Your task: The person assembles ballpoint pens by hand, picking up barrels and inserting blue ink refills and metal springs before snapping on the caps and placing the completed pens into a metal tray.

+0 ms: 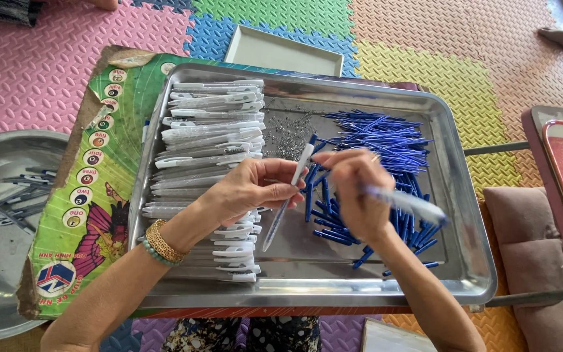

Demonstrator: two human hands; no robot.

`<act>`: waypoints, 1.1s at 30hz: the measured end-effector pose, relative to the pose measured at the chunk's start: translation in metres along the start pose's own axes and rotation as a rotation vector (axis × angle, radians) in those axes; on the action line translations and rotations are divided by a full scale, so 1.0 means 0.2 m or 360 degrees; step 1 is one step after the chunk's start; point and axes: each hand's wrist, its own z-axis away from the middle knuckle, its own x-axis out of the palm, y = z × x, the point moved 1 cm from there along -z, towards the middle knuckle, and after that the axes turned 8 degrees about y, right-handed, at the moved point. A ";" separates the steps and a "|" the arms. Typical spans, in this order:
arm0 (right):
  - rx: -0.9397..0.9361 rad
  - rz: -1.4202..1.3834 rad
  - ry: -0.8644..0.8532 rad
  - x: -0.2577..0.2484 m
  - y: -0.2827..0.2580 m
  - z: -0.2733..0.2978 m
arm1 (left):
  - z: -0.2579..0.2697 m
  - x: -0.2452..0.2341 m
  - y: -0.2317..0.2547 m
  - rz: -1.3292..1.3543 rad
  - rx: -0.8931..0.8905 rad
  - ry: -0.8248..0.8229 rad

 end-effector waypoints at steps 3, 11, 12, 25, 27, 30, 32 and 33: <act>0.0436 -0.0112 0.0062 -0.03 -0.01 -0.09 | 0.01 0.00 -0.01 0.0040 -0.0033 -0.0124; 0.1193 -0.0811 -0.0017 0.02 0.12 0.04 | -0.01 -0.02 -0.06 0.0053 -0.0100 -0.0356; 0.1196 -0.0812 -0.0016 0.04 0.12 0.04 | -0.01 -0.02 -0.06 0.0053 -0.0103 -0.0355; 0.1421 -0.0716 0.0697 -0.25 0.41 -0.11 | 0.02 -0.02 -0.08 -0.0097 -0.0181 -0.0392; 0.1426 -0.0701 0.0817 -0.38 0.45 -0.10 | 0.02 -0.02 -0.05 -0.0107 -0.0194 -0.0388; 0.1486 -0.0593 0.0849 -0.54 0.47 0.00 | 0.01 -0.04 -0.04 -0.0156 -0.0214 -0.0355; 0.1524 -0.0440 0.0699 -0.59 0.45 0.07 | 0.00 -0.05 -0.03 -0.0185 -0.0205 -0.0306; 0.1523 -0.0441 0.0700 -0.60 0.45 0.12 | 0.01 -0.04 -0.02 -0.0186 -0.0204 -0.0306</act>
